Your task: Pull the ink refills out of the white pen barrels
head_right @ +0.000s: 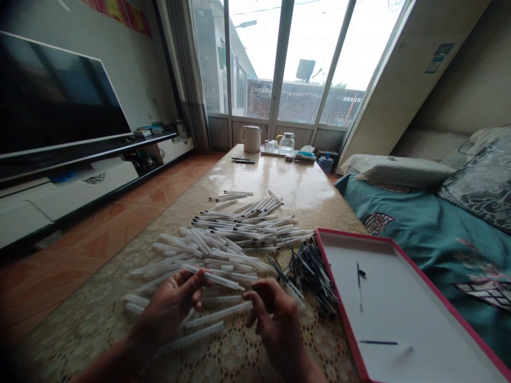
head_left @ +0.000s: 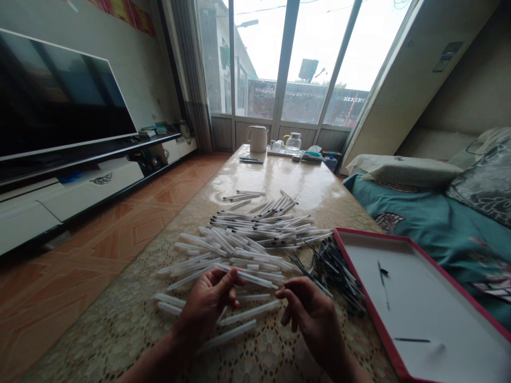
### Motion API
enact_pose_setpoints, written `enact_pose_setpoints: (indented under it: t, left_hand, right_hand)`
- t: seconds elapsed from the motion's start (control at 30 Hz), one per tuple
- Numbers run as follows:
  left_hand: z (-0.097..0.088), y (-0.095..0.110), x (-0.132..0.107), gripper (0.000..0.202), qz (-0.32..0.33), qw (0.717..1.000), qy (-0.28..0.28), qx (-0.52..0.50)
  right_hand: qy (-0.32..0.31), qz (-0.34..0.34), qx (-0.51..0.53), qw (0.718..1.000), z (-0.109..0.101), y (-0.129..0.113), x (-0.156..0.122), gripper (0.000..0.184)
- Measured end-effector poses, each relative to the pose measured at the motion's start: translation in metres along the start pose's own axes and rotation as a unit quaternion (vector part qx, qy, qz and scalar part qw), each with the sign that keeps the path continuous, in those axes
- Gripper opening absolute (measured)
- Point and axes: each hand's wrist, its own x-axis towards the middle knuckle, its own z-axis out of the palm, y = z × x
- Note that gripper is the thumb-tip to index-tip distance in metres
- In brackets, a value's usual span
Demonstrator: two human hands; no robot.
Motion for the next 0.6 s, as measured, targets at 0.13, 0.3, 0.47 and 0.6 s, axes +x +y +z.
enact_pose_setpoints:
  t: [0.13, 0.3, 0.47, 0.6]
  left_hand:
    - [0.000, -0.002, -0.001, 0.037, 0.010, 0.999, -0.037, 0.020]
    - [0.000, -0.009, -0.003, 0.032, 0.028, 0.995, -0.075, 0.051]
    - [-0.005, 0.007, -0.001, 0.034, 0.047, 0.999, -0.016, 0.011]
    - [-0.015, 0.028, 0.003, 0.035, 0.074, 0.995, 0.066, 0.000]
  right_hand:
    - [-0.037, 0.124, 0.168, 0.977, 0.001, -0.011, 0.007, 0.032]
    - [-0.075, 0.177, 0.159, 0.968, 0.003, -0.012, 0.007, 0.035]
    - [-0.022, 0.123, 0.073, 0.989, -0.011, -0.011, 0.011, 0.037]
    - [0.112, 0.062, -0.100, 0.987, -0.045, -0.011, 0.020, 0.034]
